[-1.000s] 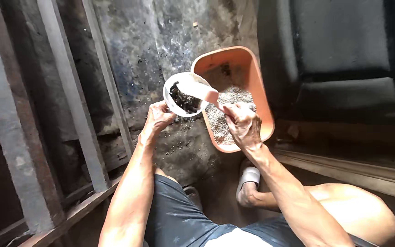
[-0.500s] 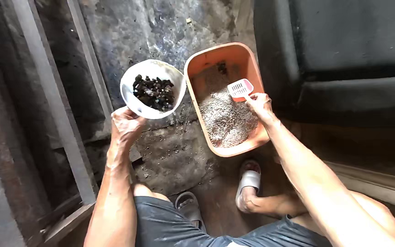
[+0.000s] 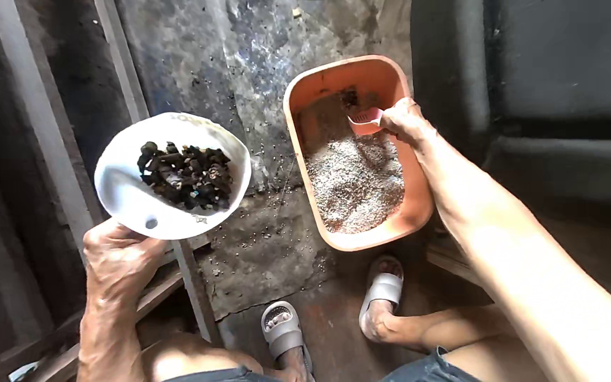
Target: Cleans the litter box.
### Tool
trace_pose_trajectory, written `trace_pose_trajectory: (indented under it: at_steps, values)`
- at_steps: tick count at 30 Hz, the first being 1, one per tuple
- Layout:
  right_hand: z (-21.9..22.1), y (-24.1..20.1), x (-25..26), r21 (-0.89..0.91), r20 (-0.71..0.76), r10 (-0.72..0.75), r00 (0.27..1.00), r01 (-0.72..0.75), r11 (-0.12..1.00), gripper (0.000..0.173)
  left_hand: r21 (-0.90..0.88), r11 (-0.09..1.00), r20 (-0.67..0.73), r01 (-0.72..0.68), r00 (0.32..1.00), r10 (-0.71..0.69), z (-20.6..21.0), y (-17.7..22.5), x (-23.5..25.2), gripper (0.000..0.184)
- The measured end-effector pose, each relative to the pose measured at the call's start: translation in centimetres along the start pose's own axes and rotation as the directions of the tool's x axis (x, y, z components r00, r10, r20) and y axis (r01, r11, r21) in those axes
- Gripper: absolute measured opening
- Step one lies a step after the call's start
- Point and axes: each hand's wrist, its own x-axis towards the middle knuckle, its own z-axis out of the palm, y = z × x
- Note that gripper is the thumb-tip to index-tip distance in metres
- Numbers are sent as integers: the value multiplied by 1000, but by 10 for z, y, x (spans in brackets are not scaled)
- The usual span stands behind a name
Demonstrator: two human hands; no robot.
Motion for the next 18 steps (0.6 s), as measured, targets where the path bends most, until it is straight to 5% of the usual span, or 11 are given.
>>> trace_pose_trajectory:
  at_steps: [12, 18]
  values:
    - [8, 7, 12, 22, -22, -70, 997, 70, 997, 33, -1, 998, -42, -63, 997, 63, 14, 50, 15, 6]
    - [14, -4, 10, 51, -34, -133, 991, 135, 990, 34, -15, 999, -23, -45, 999, 44, 12, 45, 13, 8]
